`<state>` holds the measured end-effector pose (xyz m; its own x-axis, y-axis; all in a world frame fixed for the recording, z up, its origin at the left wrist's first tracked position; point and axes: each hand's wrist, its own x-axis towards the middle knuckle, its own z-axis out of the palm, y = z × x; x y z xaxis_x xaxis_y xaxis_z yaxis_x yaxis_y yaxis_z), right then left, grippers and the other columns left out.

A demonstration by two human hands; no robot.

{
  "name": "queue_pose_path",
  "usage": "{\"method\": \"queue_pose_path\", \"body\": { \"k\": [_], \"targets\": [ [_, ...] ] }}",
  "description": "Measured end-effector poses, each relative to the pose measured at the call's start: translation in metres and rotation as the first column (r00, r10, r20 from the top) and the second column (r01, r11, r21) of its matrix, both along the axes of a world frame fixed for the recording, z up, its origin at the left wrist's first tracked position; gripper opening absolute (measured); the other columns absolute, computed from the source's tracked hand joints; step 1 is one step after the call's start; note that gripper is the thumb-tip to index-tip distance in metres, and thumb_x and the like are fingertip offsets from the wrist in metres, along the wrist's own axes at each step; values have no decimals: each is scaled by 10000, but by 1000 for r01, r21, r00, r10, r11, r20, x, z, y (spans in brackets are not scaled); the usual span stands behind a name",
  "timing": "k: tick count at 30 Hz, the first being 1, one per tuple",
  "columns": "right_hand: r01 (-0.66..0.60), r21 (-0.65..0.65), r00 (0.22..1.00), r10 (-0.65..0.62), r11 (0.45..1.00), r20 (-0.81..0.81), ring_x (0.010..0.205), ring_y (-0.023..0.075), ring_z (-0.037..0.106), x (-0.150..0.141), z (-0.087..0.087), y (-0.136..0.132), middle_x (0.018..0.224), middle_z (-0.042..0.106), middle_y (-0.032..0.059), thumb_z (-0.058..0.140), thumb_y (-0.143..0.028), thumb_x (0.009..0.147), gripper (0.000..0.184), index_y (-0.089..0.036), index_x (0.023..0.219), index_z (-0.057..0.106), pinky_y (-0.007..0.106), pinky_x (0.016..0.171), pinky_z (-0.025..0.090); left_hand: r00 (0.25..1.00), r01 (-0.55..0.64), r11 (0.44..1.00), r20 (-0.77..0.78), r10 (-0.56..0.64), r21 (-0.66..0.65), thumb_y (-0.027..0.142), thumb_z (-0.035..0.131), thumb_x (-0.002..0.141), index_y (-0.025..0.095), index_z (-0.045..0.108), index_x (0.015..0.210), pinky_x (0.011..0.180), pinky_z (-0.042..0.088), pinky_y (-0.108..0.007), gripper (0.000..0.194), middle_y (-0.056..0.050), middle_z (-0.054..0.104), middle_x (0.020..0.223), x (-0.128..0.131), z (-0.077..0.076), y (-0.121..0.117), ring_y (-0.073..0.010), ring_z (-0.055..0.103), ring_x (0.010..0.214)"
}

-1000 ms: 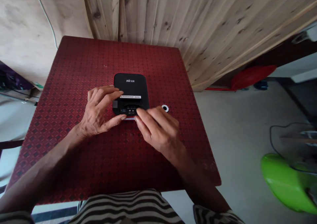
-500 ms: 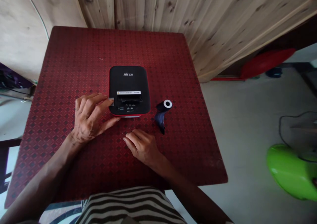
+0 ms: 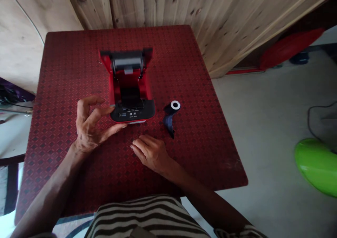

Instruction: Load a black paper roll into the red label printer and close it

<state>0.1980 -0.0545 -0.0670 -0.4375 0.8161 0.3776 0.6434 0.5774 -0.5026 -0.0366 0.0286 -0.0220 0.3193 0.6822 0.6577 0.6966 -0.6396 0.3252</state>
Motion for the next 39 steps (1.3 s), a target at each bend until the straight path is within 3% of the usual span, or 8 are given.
{"method": "queue_pose_path", "body": {
  "k": [4, 7, 11, 14, 21, 30, 34, 39],
  "targets": [
    [-27, -14, 997, 26, 1000, -75, 713, 137, 682, 5, 12, -2, 791, 733, 14, 627, -228, 1064, 179, -190, 900, 688, 261, 680, 498, 1000, 17, 1000, -22, -18, -16, 540, 891, 830, 275, 574, 1377, 951, 614, -460, 685, -109, 631, 1243, 1, -13, -2, -286, 661, 1156],
    [12, 36, 989, -6, 999, -146, 697, 127, 665, 17, 40, 7, 785, 719, -3, 643, -229, 1057, 115, -200, 958, 693, 257, 694, 519, 999, 19, 999, -39, -18, 32, 502, 870, 863, 265, 496, 1451, 948, 611, -453, 736, -99, 658, 1194, 3, -23, -2, -278, 666, 1127],
    [95, 227, 994, -81, 969, -70, 827, 160, 689, 32, 84, 51, 899, 755, 38, 630, -169, 1055, 97, -189, 1070, 723, 297, 791, 564, 1000, -3, 997, -19, 4, 82, 502, 845, 885, 247, 477, 1483, 952, 617, -465, 747, -116, 657, 1208, 7, -28, -2, -283, 670, 1130],
    [70, 232, 988, -99, 970, 119, 963, 199, 698, 28, 102, 98, 997, 780, 56, 535, -136, 1083, 235, -210, 1087, 758, 345, 868, 573, 1000, -4, 997, -8, 5, 80, 503, 822, 904, 251, 434, 1549, 980, 617, -490, 794, -128, 652, 1278, 8, -32, -3, -294, 675, 1155],
    [-11, 16, 863, 2, 1000, 505, 774, 198, 702, -13, 97, 163, 940, 779, 85, 633, -117, 1015, 176, -168, 980, 798, 329, 692, 498, 1000, -13, 998, -22, 15, 65, 536, 784, 929, 217, 352, 1617, 1016, 617, -521, 873, -168, 639, 1347, 6, -40, -5, -327, 665, 1232],
    [-90, 39, 902, 65, 995, 427, 792, 248, 739, -23, 71, 193, 768, 709, 82, 681, -177, 1004, 189, -149, 845, 780, 392, 762, 561, 1000, 11, 999, 16, -11, 38, 515, 803, 922, 190, 381, 1616, 1039, 606, -492, 874, -177, 624, 1365, 7, -38, -5, -318, 651, 1259],
    [-131, 24, 886, 106, 991, 451, 828, 258, 722, -16, 80, 196, 810, 714, 77, 789, -161, 898, 13, -159, 886, 785, 394, 772, 560, 1000, -6, 1000, -2, 6, 21, 524, 805, 915, 236, 398, 1601, 1046, 605, -513, 849, -157, 634, 1369, 5, -39, -4, -327, 658, 1258],
    [-108, 29, 928, 91, 994, 361, 906, 260, 701, -5, 101, 175, 852, 723, 65, 798, -186, 880, 54, -180, 931, 779, 410, 842, 553, 1000, -14, 1000, -9, 14, 20, 536, 807, 908, 248, 401, 1592, 1020, 623, -526, 847, -151, 640, 1353, 4, -39, -4, -328, 673, 1235]
  ]
}}
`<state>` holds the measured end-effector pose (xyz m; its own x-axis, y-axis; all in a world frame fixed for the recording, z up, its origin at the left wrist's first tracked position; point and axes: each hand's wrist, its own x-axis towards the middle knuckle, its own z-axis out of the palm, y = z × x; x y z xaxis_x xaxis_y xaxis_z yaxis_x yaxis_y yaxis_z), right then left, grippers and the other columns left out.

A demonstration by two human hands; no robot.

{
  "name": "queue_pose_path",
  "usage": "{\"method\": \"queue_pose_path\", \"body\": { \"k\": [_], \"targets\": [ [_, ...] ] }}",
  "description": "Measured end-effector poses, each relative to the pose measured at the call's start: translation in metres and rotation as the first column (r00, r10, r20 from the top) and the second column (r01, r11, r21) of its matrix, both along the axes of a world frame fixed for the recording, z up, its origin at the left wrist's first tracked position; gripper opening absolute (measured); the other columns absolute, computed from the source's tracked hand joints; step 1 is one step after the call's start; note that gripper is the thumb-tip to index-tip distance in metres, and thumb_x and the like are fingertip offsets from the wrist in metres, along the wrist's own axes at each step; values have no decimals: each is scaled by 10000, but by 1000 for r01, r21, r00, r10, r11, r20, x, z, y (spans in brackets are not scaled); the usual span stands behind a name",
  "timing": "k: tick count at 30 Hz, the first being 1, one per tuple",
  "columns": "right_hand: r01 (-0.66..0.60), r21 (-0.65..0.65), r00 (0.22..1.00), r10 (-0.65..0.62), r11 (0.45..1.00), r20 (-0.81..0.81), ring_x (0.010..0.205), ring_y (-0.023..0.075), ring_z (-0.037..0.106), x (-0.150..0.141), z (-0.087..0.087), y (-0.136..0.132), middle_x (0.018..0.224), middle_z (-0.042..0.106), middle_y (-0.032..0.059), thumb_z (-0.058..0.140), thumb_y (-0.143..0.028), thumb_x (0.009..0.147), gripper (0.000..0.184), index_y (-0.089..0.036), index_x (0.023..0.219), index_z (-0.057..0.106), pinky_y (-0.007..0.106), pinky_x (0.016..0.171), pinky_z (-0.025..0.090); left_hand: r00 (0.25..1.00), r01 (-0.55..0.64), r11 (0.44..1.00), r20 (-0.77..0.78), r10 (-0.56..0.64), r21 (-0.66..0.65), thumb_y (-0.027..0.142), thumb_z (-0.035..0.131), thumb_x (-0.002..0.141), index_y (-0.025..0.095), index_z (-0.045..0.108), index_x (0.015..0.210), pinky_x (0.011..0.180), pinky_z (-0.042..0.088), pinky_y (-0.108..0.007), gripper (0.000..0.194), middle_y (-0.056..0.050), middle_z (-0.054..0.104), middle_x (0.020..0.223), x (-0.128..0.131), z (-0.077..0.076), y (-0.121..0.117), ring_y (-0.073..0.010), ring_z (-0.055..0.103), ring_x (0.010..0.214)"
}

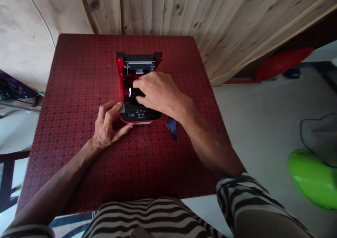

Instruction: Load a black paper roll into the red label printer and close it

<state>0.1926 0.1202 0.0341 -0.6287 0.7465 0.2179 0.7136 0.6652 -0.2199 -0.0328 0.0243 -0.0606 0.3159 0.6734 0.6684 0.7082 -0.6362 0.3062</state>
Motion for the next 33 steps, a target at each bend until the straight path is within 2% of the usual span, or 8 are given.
{"method": "queue_pose_path", "body": {
  "k": [4, 7, 11, 16, 21, 24, 27, 33],
  "targets": [
    [25, -117, 979, -48, 993, -197, 904, 206, 691, 28, 24, -19, 956, 739, 19, 796, -242, 893, 181, -206, 1065, 753, 359, 823, 553, 1000, 10, 1000, 22, -10, 21, 508, 824, 900, 237, 427, 1584, 998, 637, -517, 836, -157, 645, 1335, 1, 1, 1, -323, 677, 1215],
    [89, -228, 891, -180, 970, -417, 822, 150, 654, 65, 25, -13, 980, 731, -3, 798, -287, 896, 258, -217, 1128, 712, 278, 684, 517, 999, 28, 999, 30, -29, 23, 496, 836, 891, 237, 437, 1581, 988, 642, -519, 838, -173, 646, 1338, 1, 1, 2, -329, 670, 1217],
    [159, -385, 754, -364, 909, -547, 673, 113, 594, 109, -16, 16, 901, 712, -8, 796, -258, 852, 228, -202, 1035, 672, 228, 539, 436, 999, 34, 999, 33, -34, 17, 476, 845, 886, 245, 414, 1599, 976, 644, -531, 865, -185, 640, 1341, 1, 1, 2, -341, 665, 1220],
    [171, -538, 726, -474, 825, -498, 633, 118, 589, 121, -73, 29, 862, 724, -8, 792, -230, 807, 201, -207, 949, 652, 225, 492, 416, 999, 32, 999, 29, -32, -9, 445, 839, 899, 248, 421, 1599, 966, 654, -552, 839, -200, 635, 1335, 2, 4, 1, -352, 665, 1232],
    [172, -504, 730, -453, 847, -512, 744, 135, 652, 118, -90, 23, 1071, 778, 47, 756, -185, 839, 266, -189, 1099, 698, 262, 614, 512, 1000, 29, 999, -7, -29, 39, 475, 819, 921, 215, 422, 1584, 960, 671, -547, 815, -153, 657, 1319, 2, 8, 2, -336, 679, 1212],
    [253, -462, 728, -482, 850, -488, 812, 159, 701, 129, -87, 10, 1234, 780, 90, 758, -151, 820, 444, -186, 1259, 703, 323, 732, 568, 1000, 17, 998, -23, -15, 54, 489, 791, 941, 237, 411, 1584, 956, 671, -522, 789, -116, 653, 1340, 1, 7, 3, -314, 684, 1204],
    [298, -434, 717, -500, 850, -487, 958, 210, 740, 150, -77, -21, 1255, 785, 90, 705, -203, 869, 421, -210, 1289, 725, 388, 863, 588, 1000, 23, 998, -12, -22, 50, 487, 811, 922, 213, 415, 1589, 965, 661, -503, 823, -133, 649, 1337, 1, 6, 4, -318, 669, 1207],
    [129, -608, 745, -481, 783, -462, 1088, 254, 738, 155, -74, -80, 1377, 739, 73, 770, -285, 800, 586, -269, 1379, 682, 445, 952, 599, 999, 45, 998, 21, -46, 47, 484, 851, 880, 188, 446, 1581, 985, 639, -504, 861, -176, 639, 1311, 1, 3, 5, -325, 641, 1216]
  ]
}}
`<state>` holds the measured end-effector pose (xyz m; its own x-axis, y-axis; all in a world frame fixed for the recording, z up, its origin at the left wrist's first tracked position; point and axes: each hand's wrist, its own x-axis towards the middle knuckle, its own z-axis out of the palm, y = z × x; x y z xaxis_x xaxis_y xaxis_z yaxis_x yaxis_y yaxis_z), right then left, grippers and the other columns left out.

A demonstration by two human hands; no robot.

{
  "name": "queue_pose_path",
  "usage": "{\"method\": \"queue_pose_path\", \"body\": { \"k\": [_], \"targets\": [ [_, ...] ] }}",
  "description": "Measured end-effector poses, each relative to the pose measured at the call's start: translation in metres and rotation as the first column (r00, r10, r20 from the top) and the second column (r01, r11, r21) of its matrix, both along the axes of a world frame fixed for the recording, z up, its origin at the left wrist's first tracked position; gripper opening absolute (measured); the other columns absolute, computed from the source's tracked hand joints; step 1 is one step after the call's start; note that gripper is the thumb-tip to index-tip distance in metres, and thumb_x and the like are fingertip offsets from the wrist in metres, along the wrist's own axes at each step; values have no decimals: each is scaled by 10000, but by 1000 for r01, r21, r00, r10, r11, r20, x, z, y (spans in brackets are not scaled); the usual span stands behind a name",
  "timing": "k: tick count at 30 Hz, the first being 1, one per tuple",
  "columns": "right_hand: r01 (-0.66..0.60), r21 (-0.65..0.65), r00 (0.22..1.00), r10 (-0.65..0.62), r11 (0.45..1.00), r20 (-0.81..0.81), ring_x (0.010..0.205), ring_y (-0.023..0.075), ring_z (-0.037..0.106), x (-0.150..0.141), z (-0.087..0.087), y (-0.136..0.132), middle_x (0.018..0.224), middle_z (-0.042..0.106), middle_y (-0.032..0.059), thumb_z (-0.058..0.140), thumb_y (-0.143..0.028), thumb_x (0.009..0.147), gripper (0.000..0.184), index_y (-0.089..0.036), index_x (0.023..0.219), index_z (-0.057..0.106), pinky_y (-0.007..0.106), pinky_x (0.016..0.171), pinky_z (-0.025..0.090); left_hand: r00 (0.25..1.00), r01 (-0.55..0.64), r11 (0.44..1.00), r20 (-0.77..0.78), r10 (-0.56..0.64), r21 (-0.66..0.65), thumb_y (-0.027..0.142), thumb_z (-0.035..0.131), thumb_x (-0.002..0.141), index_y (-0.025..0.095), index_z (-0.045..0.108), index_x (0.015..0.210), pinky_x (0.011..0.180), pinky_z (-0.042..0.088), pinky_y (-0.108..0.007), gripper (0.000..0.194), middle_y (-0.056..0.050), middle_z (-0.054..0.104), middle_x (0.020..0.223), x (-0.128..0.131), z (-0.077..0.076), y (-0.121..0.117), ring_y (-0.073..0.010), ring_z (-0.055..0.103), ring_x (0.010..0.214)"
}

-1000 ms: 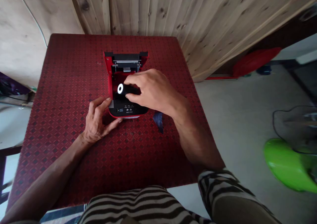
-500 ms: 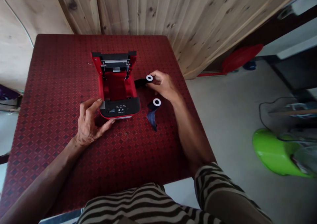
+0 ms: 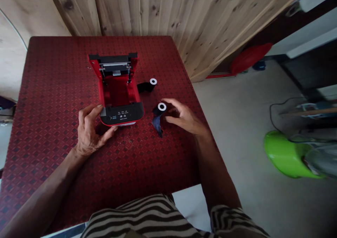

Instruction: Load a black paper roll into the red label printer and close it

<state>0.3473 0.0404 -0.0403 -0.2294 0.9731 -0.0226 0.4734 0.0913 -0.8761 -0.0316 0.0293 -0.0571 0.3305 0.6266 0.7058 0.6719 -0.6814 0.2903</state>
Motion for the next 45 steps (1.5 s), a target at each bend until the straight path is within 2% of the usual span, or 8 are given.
{"method": "queue_pose_path", "body": {
  "k": [7, 12, 15, 17, 23, 32, 39, 45],
  "targets": [
    [169, 113, 984, -162, 979, -70, 1008, 241, 728, -36, -15, 1, 1127, 777, 54, 790, -392, 840, 313, -247, 1113, 738, 434, 917, 588, 1000, 10, 1000, 10, -10, -11, 466, 838, 899, 215, 428, 1580, 1000, 637, -506, 834, -157, 630, 1335, 0, 0, -1, -324, 636, 1230],
    [-29, 276, 999, 16, 961, 47, 1155, 246, 711, -34, 58, -12, 1248, 748, 50, 711, -318, 957, 316, -278, 1270, 698, 442, 1014, 572, 1000, -6, 1000, -2, 6, -15, 485, 808, 920, 193, 394, 1600, 992, 647, -489, 848, -179, 614, 1346, 0, -3, -3, -317, 636, 1250],
    [-257, 398, 952, 160, 880, 260, 1181, 273, 703, -55, 107, -5, 1298, 741, 68, 695, -292, 983, 384, -283, 1365, 659, 481, 1062, 555, 1000, -1, 1000, -1, 1, -27, 497, 788, 936, 193, 370, 1607, 1000, 646, -486, 848, -175, 606, 1353, 0, -6, -3, -313, 633, 1270],
    [-361, 407, 905, 210, 839, 369, 1208, 286, 692, -80, 121, 10, 1356, 715, 91, 679, -218, 973, 440, -248, 1407, 615, 494, 1071, 552, 1000, -2, 999, 1, 2, -45, 514, 764, 950, 209, 353, 1613, 992, 650, -478, 837, -168, 601, 1363, 0, -7, -4, -310, 634, 1273],
    [-544, 153, 652, 301, 825, 695, 1129, 284, 681, -151, 106, 56, 1157, 741, 140, 593, -31, 965, 290, -142, 1222, 665, 434, 1000, 539, 1000, 8, 996, 31, -5, -87, 495, 751, 965, 216, 367, 1604, 1005, 648, -472, 796, -162, 600, 1371, 2, -6, -7, -301, 647, 1272],
    [-514, -36, 449, 305, 857, 840, 1088, 284, 700, -175, 102, 72, 1227, 723, 195, 554, -72, 1006, 304, -111, 1269, 702, 386, 920, 504, 997, 39, 995, 64, -33, -90, 438, 825, 919, 181, 386, 1610, 1042, 636, -459, 858, -171, 597, 1380, 3, -6, -7, -297, 638, 1281],
    [-546, -78, 457, 375, 834, 806, 1105, 291, 725, -178, 94, 85, 1190, 781, 182, 574, -57, 990, 311, -121, 1240, 748, 369, 882, 503, 998, 31, 995, 60, -25, -93, 457, 808, 931, 183, 396, 1597, 1019, 645, -457, 830, -168, 602, 1367, 3, -3, -7, -293, 644, 1267],
    [-567, 48, 567, 348, 822, 746, 1038, 272, 747, -169, 83, 87, 1090, 810, 145, 622, -14, 948, 260, -136, 1106, 789, 376, 898, 529, 999, 21, 995, 50, -16, -102, 462, 798, 935, 215, 370, 1610, 1007, 648, -472, 837, -165, 619, 1372, 3, -3, -8, -303, 646, 1267]
  ]
}}
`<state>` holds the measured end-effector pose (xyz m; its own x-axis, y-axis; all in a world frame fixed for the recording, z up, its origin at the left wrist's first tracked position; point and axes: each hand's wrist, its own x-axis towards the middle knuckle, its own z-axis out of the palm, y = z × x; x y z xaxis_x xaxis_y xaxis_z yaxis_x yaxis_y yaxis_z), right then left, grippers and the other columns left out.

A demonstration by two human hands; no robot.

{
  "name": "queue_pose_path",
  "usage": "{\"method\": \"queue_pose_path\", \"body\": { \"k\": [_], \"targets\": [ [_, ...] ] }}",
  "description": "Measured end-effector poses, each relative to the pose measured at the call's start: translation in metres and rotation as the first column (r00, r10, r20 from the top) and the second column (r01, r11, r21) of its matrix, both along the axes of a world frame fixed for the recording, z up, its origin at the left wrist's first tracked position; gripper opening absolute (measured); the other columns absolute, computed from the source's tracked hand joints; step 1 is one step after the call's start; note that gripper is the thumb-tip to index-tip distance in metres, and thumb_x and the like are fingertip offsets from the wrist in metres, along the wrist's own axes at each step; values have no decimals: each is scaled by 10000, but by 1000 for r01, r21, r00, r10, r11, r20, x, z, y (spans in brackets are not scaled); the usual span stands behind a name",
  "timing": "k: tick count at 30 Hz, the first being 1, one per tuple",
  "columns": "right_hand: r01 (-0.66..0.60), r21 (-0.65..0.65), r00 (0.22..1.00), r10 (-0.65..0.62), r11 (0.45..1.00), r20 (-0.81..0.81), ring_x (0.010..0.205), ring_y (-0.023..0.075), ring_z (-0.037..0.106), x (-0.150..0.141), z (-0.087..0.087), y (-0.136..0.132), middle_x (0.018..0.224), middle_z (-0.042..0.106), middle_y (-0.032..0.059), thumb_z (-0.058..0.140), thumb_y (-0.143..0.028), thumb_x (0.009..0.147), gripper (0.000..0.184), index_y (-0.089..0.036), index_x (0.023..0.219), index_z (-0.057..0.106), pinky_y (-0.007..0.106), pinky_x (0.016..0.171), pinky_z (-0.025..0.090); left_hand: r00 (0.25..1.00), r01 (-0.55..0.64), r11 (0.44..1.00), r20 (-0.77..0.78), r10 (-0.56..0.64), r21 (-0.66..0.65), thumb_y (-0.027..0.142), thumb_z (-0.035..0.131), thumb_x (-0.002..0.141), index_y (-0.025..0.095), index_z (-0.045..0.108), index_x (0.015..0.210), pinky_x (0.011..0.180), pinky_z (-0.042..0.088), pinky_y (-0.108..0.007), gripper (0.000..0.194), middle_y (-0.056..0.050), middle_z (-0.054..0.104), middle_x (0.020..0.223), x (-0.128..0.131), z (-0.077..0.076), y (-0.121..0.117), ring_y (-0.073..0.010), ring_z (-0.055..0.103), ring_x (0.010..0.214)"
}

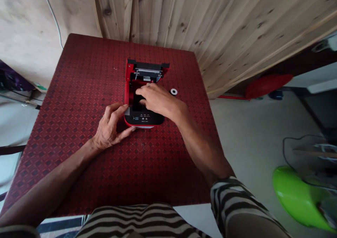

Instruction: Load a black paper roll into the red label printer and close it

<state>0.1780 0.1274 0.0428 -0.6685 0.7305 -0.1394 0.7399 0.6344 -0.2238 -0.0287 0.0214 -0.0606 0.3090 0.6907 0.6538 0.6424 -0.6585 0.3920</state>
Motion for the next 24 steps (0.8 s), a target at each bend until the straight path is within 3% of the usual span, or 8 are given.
{"method": "queue_pose_path", "body": {
  "k": [7, 13, 17, 19, 21, 24],
  "targets": [
    [-143, 10, 941, 139, 990, -310, 1047, 207, 738, 35, 14, -31, 1107, 813, 50, 500, -25, 998, 351, -207, 1099, 783, 395, 1030, 537, 1000, 3, 1000, -13, -3, 15, 470, 789, 943, 201, 372, 1602, 1009, 638, -457, 825, -168, 622, 1368, -1, 0, 1, -296, 643, 1264],
    [-26, 136, 906, 81, 990, -416, 1071, 249, 708, 46, 5, -68, 1135, 784, 114, 656, -182, 1024, 141, -150, 1125, 749, 434, 1012, 580, 1000, 8, 999, 25, -8, -31, 625, 665, 981, 233, 362, 1619, 990, 619, -488, 807, -155, 601, 1371, -6, 5, -1, -301, 638, 1215],
    [27, 262, 885, 99, 965, -456, 979, 214, 682, 46, -8, -76, 1045, 774, 83, 602, -153, 1058, 167, -184, 1010, 758, 390, 937, 607, 984, -31, 995, 169, 47, -94, 695, 513, 1026, 240, 413, 1599, 941, 592, -472, 738, -128, 612, 1322, -12, 35, 20, -265, 628, 1090],
    [59, 329, 881, 105, 943, -461, 964, 209, 663, 45, -13, -78, 1044, 769, 75, 581, -102, 1050, 220, -205, 976, 761, 380, 912, 608, 991, -73, 994, 103, 81, -78, 657, 525, 1044, 207, 506, 1531, 994, 566, -441, 663, -135, 597, 1372, -12, 58, 45, -271, 614, 1179],
    [119, 403, 880, 91, 907, -466, 951, 212, 642, 43, -16, -81, 1031, 755, 74, 565, -72, 1041, 262, -217, 953, 765, 375, 886, 603, 996, -61, 996, 65, 65, -66, 689, 497, 1050, 189, 490, 1542, 1080, 527, -429, 701, -133, 541, 1493, -8, 78, 74, -283, 563, 1313],
    [156, 464, 887, 83, 872, -454, 915, 211, 615, 42, -21, -86, 962, 721, 70, 553, -74, 1046, 265, -211, 975, 769, 357, 855, 594, 999, 5, 992, -46, -11, -129, 669, 349, 1108, 127, 496, 1530, 1122, 501, -411, 702, -109, 635, 1406, 2, 95, 102, -240, 588, 1299]
  ]
}}
